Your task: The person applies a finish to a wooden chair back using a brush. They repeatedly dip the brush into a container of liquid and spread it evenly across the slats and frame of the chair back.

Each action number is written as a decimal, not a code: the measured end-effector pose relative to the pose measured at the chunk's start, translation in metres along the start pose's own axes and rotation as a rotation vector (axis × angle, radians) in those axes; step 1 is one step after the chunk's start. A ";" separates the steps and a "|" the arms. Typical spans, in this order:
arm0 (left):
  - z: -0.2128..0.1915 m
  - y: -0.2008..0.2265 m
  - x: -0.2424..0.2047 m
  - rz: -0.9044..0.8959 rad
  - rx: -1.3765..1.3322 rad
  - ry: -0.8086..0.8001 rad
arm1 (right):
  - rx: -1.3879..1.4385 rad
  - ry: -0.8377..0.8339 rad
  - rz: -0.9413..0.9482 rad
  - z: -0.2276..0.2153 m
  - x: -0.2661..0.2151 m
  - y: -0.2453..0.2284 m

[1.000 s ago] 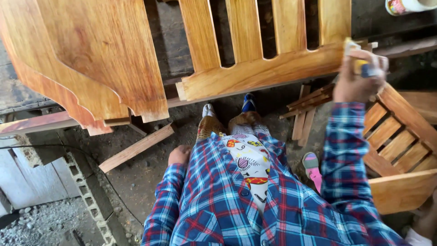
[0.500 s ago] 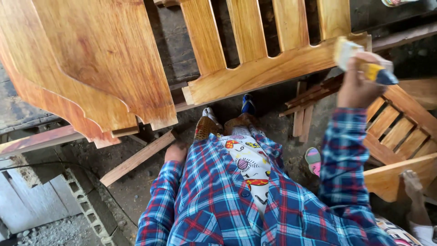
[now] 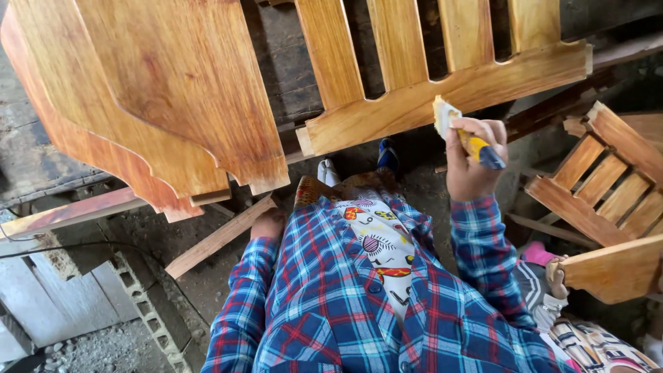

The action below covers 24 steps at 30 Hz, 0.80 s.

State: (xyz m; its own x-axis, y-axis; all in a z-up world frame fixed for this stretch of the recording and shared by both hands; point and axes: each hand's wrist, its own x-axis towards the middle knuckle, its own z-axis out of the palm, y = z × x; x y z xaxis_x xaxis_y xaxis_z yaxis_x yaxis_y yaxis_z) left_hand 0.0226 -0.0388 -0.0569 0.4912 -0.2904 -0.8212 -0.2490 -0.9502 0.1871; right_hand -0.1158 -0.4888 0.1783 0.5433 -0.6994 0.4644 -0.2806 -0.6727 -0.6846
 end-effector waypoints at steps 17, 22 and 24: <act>-0.069 0.075 -0.054 0.271 -0.108 0.103 | 0.078 -0.207 -0.056 0.040 0.014 -0.065; -0.123 0.135 -0.111 0.425 -0.156 0.079 | -0.106 -0.048 -0.160 0.014 0.033 -0.024; -0.145 0.159 -0.134 0.491 -0.193 0.060 | -0.127 -0.047 -0.156 -0.007 0.040 -0.009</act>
State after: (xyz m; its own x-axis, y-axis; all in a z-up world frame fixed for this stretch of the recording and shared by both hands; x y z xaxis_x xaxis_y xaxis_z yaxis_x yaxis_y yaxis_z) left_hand 0.0386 -0.1674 0.1611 0.4041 -0.7067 -0.5808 -0.3060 -0.7028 0.6422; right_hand -0.0968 -0.5128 0.2070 0.6235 -0.5744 0.5304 -0.2861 -0.7990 -0.5289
